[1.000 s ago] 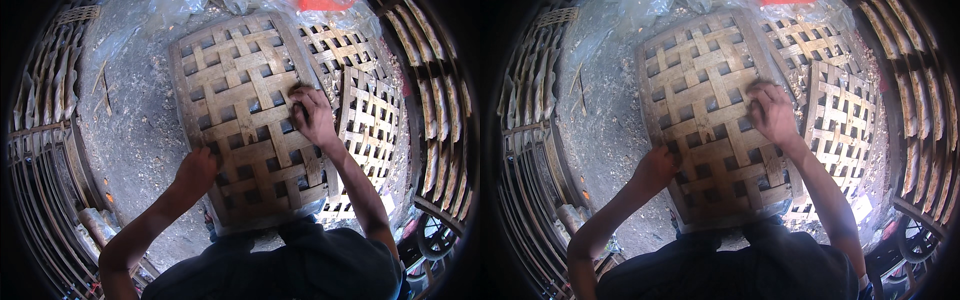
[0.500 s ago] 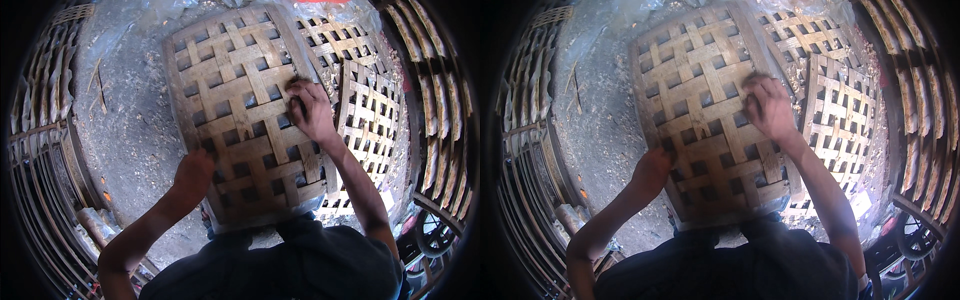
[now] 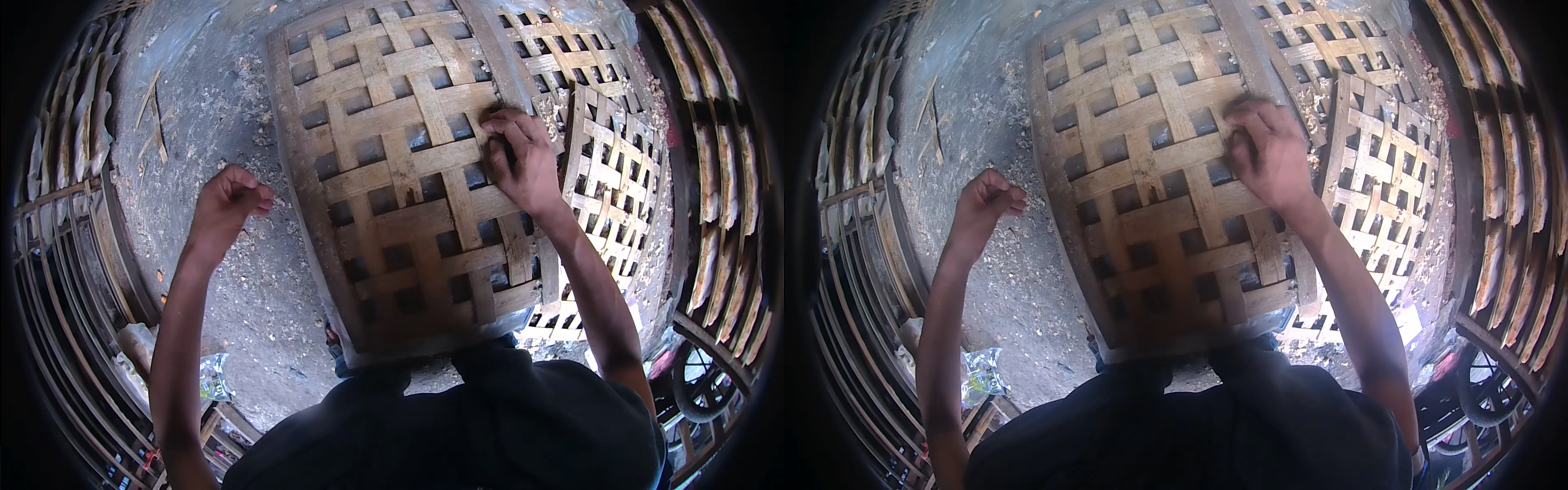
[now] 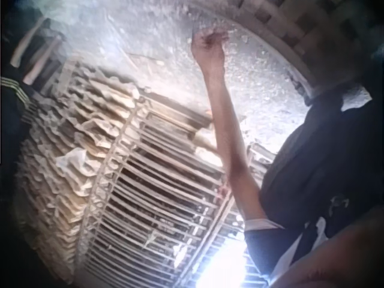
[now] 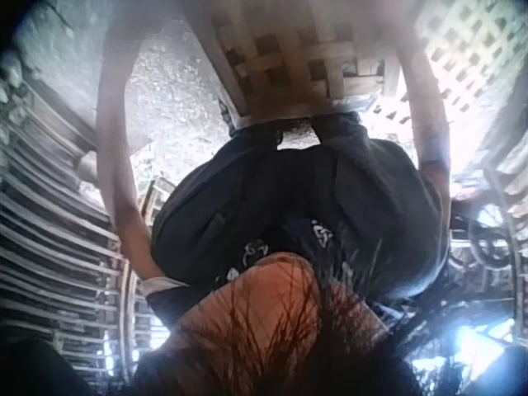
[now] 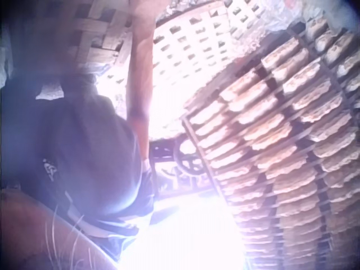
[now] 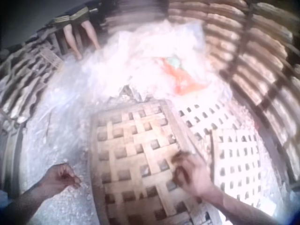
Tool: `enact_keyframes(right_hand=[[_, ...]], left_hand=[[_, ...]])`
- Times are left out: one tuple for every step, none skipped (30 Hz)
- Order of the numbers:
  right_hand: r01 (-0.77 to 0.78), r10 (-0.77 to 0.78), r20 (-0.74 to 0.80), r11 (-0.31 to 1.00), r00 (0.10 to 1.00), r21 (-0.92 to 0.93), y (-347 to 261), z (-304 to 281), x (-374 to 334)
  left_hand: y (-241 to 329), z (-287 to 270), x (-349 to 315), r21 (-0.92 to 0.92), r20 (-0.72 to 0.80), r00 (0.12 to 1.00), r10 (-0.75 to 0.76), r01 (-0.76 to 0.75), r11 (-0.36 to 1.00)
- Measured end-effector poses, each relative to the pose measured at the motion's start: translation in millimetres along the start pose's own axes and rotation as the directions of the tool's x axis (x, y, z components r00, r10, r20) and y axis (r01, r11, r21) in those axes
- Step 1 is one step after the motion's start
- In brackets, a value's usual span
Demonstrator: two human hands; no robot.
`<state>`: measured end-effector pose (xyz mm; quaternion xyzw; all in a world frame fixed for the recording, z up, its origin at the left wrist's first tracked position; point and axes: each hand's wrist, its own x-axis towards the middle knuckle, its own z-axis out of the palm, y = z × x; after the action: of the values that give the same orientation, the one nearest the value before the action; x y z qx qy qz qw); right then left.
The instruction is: The person assembles a woven bamboo tray by placing a lid on a base, pressing the edges, and wrapping it with a plastic sheet. The person repeats this process with multiple trays, stacking them nearby.
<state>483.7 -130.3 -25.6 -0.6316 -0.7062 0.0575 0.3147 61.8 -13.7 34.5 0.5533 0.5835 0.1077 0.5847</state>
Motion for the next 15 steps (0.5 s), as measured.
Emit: enact_keyframes(right_hand=[[0.007, -0.007, -0.005, 1.000, 1.000, -0.002, 0.5, 1.7, 1.6], [0.018, -0.018, -0.003, 1.000, 1.000, -0.005, 1.2, 2.2, 1.6], [0.019, -0.019, 0.002, 1.000, 1.000, -0.002, 0.9, 2.4, 1.7], [0.022, -0.022, 0.006, 1.000, 1.000, 0.004, 0.1, 3.4, 2.6], [0.019, -0.019, 0.008, 1.000, 1.000, 0.006, -0.3, 3.4, 3.0], [0.019, -0.019, 0.010, 1.000, 1.000, 0.003, -0.8, 3.1, 3.4], [0.016, -0.016, 0.010, 1.000, 1.000, 0.000, -1.5, 1.7, 3.2], [0.014, -0.014, 0.010, 1.000, 1.000, -0.002, -1.9, 0.8, 3.1], [0.018, -0.018, 0.011, 1.000, 1.000, 0.003, -1.9, 2.8, 3.7], [0.019, -0.019, 0.013, 1.000, 1.000, 0.001, -0.7, 2.9, 2.8], [0.020, -0.020, 0.015, 1.000, 1.000, 0.000, 0.3, 3.5, 2.1], [0.023, -0.023, 0.009, 1.000, 1.000, 0.001, 1.4, 3.8, 1.4], [0.023, -0.023, 0.012, 1.000, 1.000, 0.007, 1.3, 3.6, 1.5], [0.024, -0.024, 0.016, 1.000, 1.000, 0.016, 0.1, 2.9, 2.6], [0.025, -0.025, 0.018, 0.999, 1.000, 0.025, -1.6, 2.6, 3.9]], left_hand=[[-10.6, -21.4, 5.3, -0.090, -0.064, 0.998, 0.005, -0.011, 0.996], [-22.4, -40.1, 10.9, -0.054, -0.132, 0.991, 0.020, -0.028, 0.998], [-36.5, -59.5, 13.8, -0.015, -0.198, 0.980, 0.036, -0.040, 0.999], [-59.9, -84.6, 14.7, -0.014, -0.263, 0.965, -0.006, 0.003, 1.000], [-79.5, -106.5, 17.5, -0.015, -0.321, 0.946, -0.046, 0.044, 0.999], [-89.0, -121.1, 16.1, 0.321, -0.374, 0.927, 0.016, 0.113, 0.940], [-95.3, -131.9, 11.0, 0.615, -0.399, 0.912, 0.095, 0.190, 0.765], [-102.1, -141.1, 5.7, 0.826, -0.398, 0.900, 0.180, 0.266, 0.496], [-111.5, -150.1, -3.0, 0.871, -0.418, 0.879, 0.230, 0.315, 0.378], [-120.5, -153.7, -8.5, 0.897, -0.425, 0.860, 0.283, 0.359, 0.258], [-127.9, -158.9, -11.7, 0.905, -0.426, 0.840, 0.335, 0.405, 0.134], [-114.1, -150.5, -13.5, 0.874, -0.484, 0.844, 0.231, 0.453, 0.173], [-116.1, -146.0, -13.4, 0.902, -0.424, 0.858, 0.291, 0.372, 0.218], [-122.0, -142.7, -13.6, 0.923, -0.366, 0.862, 0.351, 0.288, 0.255], [-122.8, -138.7, -14.6, 0.937, -0.308, 0.858, 0.412, 0.199, 0.285]])
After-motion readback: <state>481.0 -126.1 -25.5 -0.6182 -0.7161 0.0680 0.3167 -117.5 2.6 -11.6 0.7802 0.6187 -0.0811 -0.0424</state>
